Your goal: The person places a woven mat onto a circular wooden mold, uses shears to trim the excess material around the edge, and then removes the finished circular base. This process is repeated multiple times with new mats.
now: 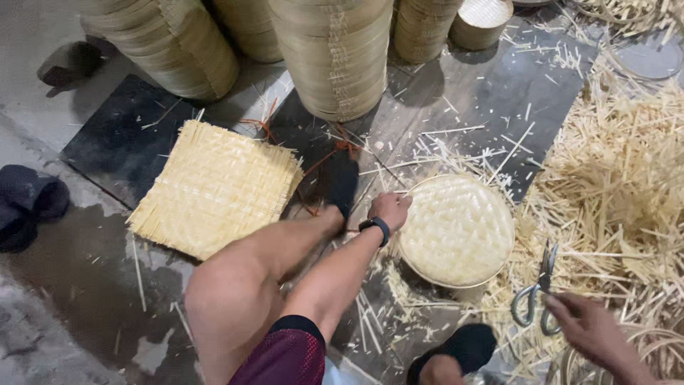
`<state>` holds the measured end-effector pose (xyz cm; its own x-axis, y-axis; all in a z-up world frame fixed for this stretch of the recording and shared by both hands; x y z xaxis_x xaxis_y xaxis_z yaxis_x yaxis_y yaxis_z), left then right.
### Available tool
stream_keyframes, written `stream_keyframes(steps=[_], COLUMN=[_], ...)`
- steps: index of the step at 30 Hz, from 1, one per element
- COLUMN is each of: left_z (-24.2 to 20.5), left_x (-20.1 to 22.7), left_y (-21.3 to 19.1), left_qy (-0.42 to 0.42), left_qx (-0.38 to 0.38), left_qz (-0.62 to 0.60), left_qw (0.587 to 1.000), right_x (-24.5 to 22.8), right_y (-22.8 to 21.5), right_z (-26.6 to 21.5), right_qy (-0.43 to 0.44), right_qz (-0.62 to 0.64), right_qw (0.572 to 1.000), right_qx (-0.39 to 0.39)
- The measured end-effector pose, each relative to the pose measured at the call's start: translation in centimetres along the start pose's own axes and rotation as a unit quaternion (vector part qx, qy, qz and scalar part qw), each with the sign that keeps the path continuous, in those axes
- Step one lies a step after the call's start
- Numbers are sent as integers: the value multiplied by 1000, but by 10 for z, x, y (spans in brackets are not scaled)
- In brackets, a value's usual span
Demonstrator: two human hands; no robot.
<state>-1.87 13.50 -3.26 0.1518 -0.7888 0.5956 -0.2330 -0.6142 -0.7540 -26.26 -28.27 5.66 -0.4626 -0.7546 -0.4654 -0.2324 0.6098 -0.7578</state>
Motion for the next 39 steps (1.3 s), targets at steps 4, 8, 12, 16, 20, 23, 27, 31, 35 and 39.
stream_keyframes(steps=[4,8,12,16,20,23,27,31,35,39], left_z=[50,86,71,49,41,31,25,20,-13,-77], left_x=[-31,-71,-72,-30,18,2,-16,-21,49,96], left_y=[65,115,115,78,24,62,90,87,35,54], left_qy=[-95,-236,-275,-215,-54,-212,-192,-184,-8,43], left_qx=[-48,-29,63,82,87,-123,-109,-100,7,-85], left_qz=[-63,-167,-249,-345,-497,-540,-523,-317,90,164], left_qw=[992,957,927,910,862,805,823,925,996,982], right_x=[26,39,43,17,-5,-5,20,50,-7,-125], right_y=[51,122,163,104,42,51,116,143,78,75], right_z=[64,128,151,133,90,80,93,88,86,120], right_qy=[41,111,234,99,47,105,109,147,46,-215], right_qz=[165,449,633,676,737,746,734,587,163,69], right_qw=[980,880,721,689,655,652,658,775,937,959], right_qx=[100,104,156,240,160,89,126,185,306,172])
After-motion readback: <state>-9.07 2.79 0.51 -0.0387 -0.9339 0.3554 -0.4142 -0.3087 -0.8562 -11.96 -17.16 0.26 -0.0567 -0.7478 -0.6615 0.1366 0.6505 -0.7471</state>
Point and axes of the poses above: each hand's wrist, its own z-axis towards the middle knuckle, its own y-axis out of the palm, x = y × z, the point moved 10 cm from there along z, towards the middle knuckle, and after that the axes turned 7 degrees about z, right-handed, at the moved point
